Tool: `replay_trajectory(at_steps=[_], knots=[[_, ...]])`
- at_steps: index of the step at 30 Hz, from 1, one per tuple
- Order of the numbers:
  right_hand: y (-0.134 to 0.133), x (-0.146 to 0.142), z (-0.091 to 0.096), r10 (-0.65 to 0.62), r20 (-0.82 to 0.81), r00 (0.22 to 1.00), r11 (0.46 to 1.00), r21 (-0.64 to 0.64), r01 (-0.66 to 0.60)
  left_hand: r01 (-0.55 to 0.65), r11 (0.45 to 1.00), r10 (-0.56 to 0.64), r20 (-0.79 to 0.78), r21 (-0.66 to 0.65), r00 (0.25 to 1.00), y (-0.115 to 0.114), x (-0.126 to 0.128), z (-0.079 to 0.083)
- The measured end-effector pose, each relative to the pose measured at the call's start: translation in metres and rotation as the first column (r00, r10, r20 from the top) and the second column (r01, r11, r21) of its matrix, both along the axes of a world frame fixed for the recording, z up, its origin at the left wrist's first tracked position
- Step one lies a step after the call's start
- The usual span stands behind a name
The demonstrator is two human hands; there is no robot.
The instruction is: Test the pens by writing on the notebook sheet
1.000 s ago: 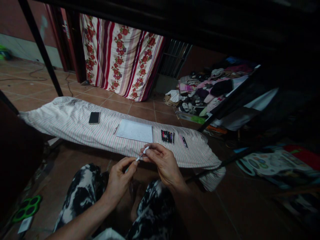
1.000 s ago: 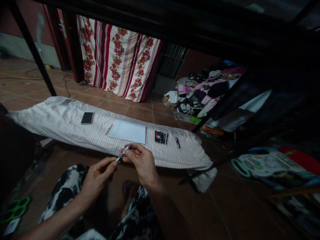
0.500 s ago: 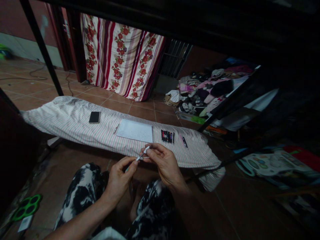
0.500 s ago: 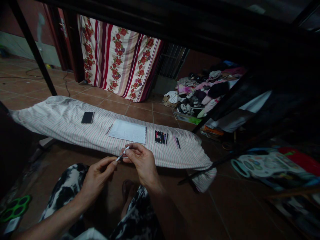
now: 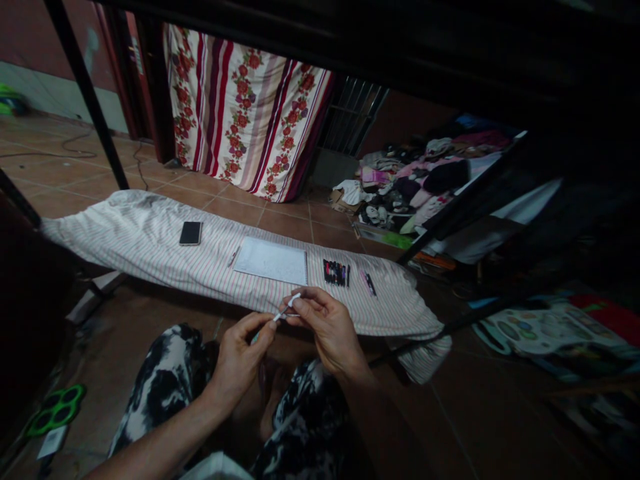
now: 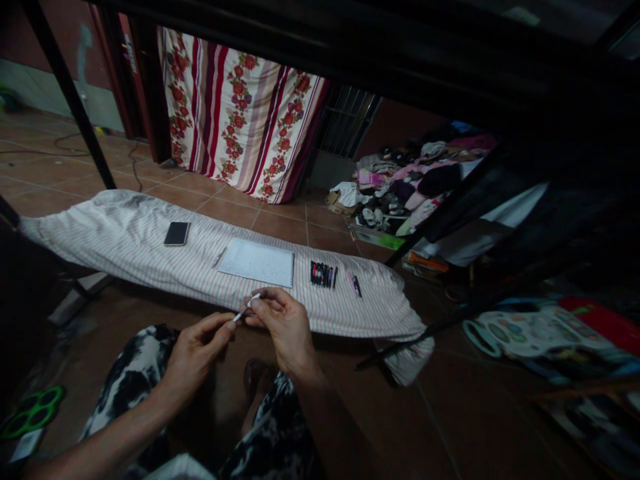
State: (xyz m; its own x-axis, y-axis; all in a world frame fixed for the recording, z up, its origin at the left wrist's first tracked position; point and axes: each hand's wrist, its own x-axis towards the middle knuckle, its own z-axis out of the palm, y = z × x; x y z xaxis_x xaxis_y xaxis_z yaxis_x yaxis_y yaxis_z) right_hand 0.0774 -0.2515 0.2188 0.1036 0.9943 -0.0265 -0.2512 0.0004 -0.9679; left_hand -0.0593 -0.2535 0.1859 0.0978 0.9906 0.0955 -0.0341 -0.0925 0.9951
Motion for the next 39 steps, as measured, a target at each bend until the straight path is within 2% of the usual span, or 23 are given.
replay_trajectory(at_steps=[5,14,22,30,33,36,39], knots=[[0.000,-0.002,-0.003,0.042,0.024,0.999,0.999,-0.002,-0.042,0.001,1.000,-0.001,0.005,0.001,1.000,-0.001,0.000,0.002],[-0.002,-0.003,-0.006,0.035,0.057,0.998,0.999,0.000,-0.035,0.009,1.000,-0.009,0.013,-0.001,1.000,0.001,0.000,-0.002],[-0.001,0.000,-0.011,0.033,0.123,0.992,0.999,0.025,-0.037,0.027,0.999,-0.027,-0.006,0.018,1.000,0.000,0.000,0.002],[-0.002,0.005,-0.010,0.026,0.194,0.981,0.998,0.046,-0.036,0.050,0.996,-0.048,-0.032,0.075,0.998,0.003,0.000,-0.008],[-0.004,0.006,-0.009,0.061,0.206,0.977,0.997,0.035,-0.070,0.070,0.993,-0.066,-0.038,0.093,0.997,0.003,-0.001,-0.009],[-0.005,0.010,-0.009,0.083,0.273,0.958,0.995,0.032,-0.095,0.084,0.989,-0.074,-0.084,0.121,0.994,0.002,-0.002,-0.008],[-0.006,0.015,-0.004,0.082,0.453,0.888,0.988,0.082,-0.133,0.091,0.983,-0.068,-0.143,0.159,0.987,0.001,-0.004,-0.008]])
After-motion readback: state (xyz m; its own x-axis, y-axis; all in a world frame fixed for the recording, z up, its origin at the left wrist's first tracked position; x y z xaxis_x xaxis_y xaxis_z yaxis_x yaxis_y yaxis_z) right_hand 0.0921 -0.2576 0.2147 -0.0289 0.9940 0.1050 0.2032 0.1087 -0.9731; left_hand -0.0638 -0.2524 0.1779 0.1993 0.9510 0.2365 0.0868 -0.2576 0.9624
